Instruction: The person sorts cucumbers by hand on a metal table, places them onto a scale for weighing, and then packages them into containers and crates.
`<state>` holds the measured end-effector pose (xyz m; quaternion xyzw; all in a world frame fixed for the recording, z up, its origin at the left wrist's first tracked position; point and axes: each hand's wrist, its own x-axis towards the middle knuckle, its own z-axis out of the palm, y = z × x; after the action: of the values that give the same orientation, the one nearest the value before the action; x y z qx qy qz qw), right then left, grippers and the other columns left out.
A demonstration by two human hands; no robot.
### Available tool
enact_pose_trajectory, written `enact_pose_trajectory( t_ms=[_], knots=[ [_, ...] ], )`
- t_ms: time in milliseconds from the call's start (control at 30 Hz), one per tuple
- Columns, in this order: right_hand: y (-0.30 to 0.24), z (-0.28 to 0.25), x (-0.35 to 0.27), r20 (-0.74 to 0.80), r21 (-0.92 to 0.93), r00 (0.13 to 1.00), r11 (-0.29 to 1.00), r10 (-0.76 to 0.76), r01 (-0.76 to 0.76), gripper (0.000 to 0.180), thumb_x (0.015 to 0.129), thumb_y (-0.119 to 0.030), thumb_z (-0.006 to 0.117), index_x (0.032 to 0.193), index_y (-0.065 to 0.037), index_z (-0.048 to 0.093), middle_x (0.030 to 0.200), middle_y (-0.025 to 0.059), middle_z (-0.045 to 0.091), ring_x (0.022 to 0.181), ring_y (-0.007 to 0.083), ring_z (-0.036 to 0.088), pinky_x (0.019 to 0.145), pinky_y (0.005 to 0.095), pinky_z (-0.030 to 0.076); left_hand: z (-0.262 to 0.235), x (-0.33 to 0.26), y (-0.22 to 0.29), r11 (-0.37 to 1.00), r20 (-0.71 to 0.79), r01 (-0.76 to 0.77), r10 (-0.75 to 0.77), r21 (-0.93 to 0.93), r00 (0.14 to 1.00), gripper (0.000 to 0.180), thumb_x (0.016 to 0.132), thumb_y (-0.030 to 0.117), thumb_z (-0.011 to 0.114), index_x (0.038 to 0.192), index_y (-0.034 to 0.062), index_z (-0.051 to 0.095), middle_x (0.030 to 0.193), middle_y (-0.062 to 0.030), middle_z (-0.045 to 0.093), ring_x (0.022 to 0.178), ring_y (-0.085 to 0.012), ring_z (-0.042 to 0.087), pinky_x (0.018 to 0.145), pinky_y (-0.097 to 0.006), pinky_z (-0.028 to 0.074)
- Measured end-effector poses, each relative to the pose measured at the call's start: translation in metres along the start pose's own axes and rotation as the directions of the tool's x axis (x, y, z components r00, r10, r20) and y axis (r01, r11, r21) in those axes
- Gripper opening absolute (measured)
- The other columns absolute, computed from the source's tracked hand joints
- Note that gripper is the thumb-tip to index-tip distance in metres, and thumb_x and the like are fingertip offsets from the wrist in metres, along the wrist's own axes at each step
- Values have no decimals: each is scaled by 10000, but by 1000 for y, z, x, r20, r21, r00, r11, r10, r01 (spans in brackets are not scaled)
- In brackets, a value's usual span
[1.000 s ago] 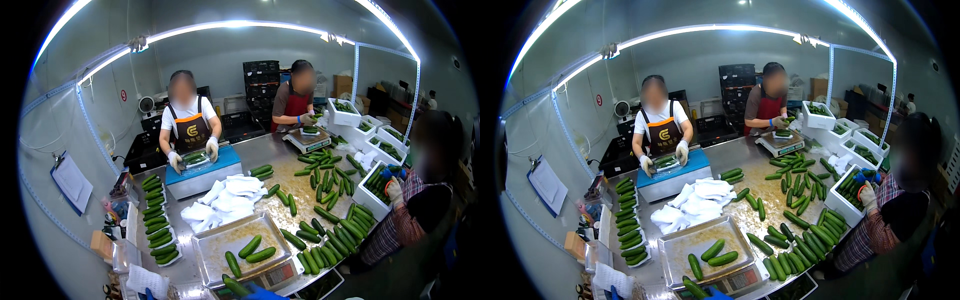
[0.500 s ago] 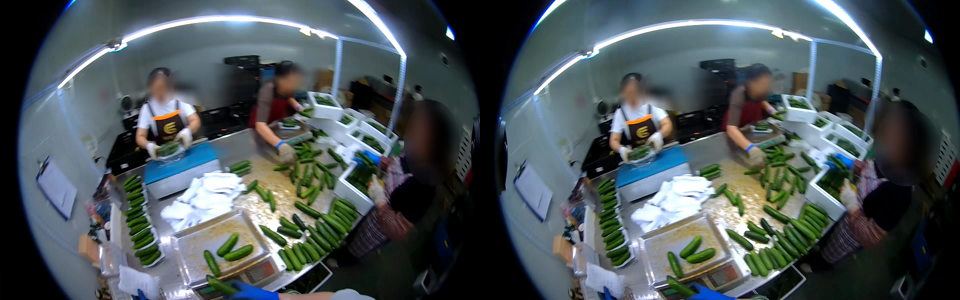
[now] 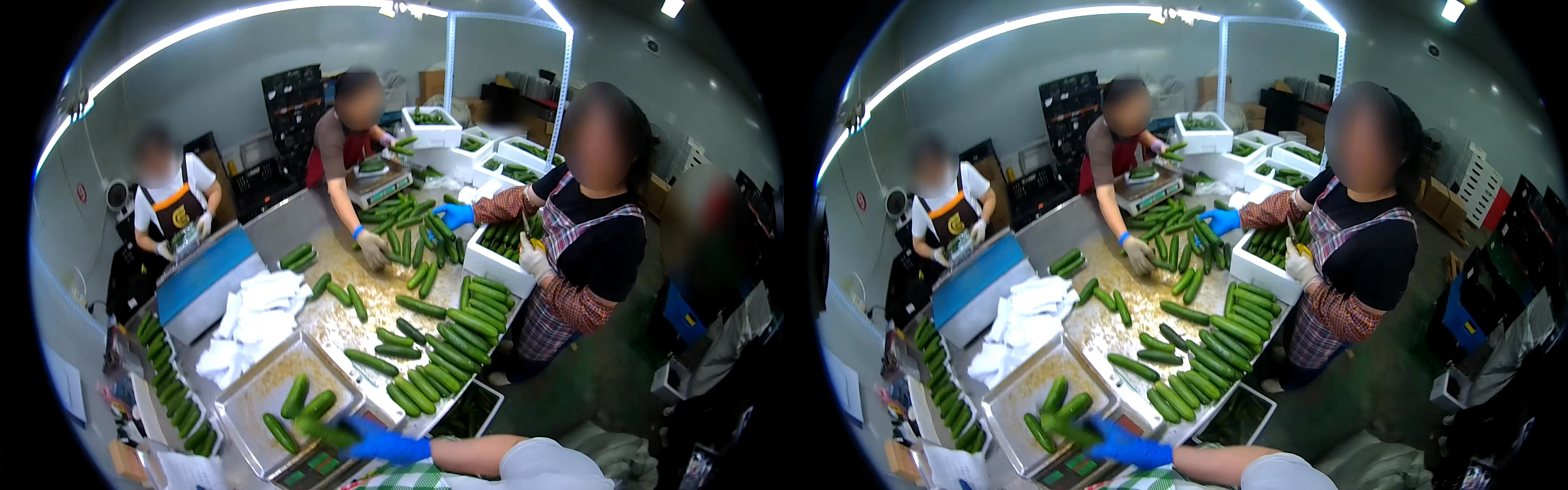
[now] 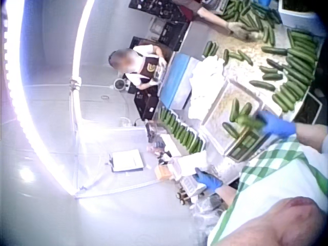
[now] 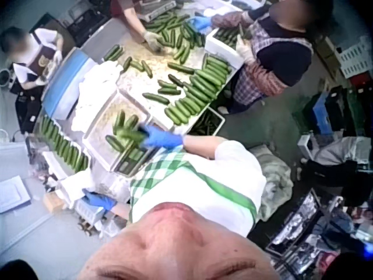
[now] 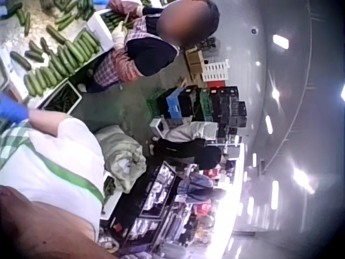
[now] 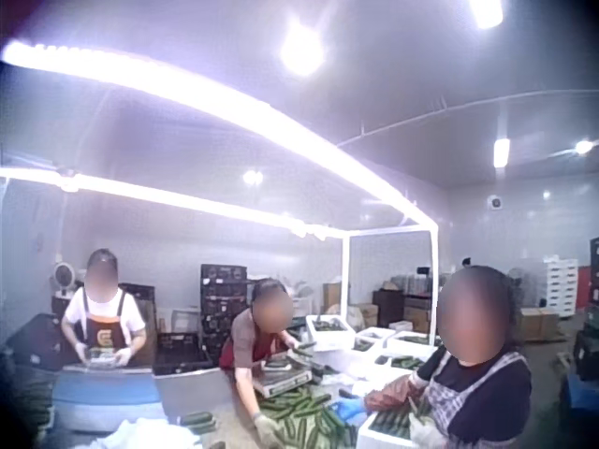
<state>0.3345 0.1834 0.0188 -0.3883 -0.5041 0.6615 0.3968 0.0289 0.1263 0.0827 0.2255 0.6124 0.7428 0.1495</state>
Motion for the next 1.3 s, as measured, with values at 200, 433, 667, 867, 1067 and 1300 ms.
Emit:
enact_pose_trajectory(
  t_ms=[200, 433, 667, 867, 1067, 1300],
  knots=[
    [-180, -123, 32, -746, -301, 167, 551, -644, 778, 364, 846, -71, 541, 1198, -72, 445, 1028, 48, 547, 867, 134, 550, 727, 268, 475, -7, -8, -3, 997, -15, 66, -65, 35, 998, 397, 889, 172, 563, 1193, -71, 483, 1178, -157, 531, 1004, -245, 513, 920, -352, 398],
    [-136, -64, 51, -564, -242, 617, 824, -549, 512, 522, 739, -32, 661, 1199, -70, 419, 1102, 85, 506, 1041, 169, 486, 888, 294, 417, -129, 58, -103, 999, -79, -40, 39, -8, 996, 416, 878, 111, 571, 1243, -46, 451, 1183, -150, 535, 1051, -239, 526, 928, -377, 423],
    [-17, 63, 78, 389, -167, 921, 981, -26, 98, 548, 711, -87, 667, 1203, -46, 428, 1181, 104, 485, 1138, 173, 438, 987, 311, 342, -165, 44, -92, 999, -255, -9, 0, -34, 967, 431, 878, 105, 571, 1256, -63, 448, 1206, -158, 523, 1054, -245, 520, 939, -358, 413],
    [-6, 119, 50, 555, -265, 828, 961, 83, 81, 535, 701, -33, 658, 1187, -24, 436, 1187, 110, 487, 1121, 183, 454, 985, 301, 348, -200, 75, -109, 890, -82, -200, 254, 410, 964, 263, 843, -5, 566, 1105, -25, 583, 1103, -109, 599, 974, -192, 550, 886, -313, 432],
    [10, 129, 38, 429, -401, 869, 914, 248, -62, 633, 693, -77, 687, 1256, -18, 403, 1154, 129, 505, 1098, 200, 483, 965, 314, 370, -171, 89, -147, 633, 356, -558, 430, 537, 830, 373, 697, -76, 534, 1043, 24, 632, 1072, -123, 618, 991, -262, 569, 914, -343, 419],
    [32, 142, 24, 401, -348, 873, 928, 278, -136, 632, 678, -49, 708, 1229, -17, 399, 1187, 107, 459, 1131, 177, 431, 983, 295, 341, -137, 83, -234, 472, 585, -659, 316, 586, 746, 380, 670, -16, 566, 1029, 85, 638, 985, -121, 625, 922, -305, 573, 807, -399, 453]
  ],
)
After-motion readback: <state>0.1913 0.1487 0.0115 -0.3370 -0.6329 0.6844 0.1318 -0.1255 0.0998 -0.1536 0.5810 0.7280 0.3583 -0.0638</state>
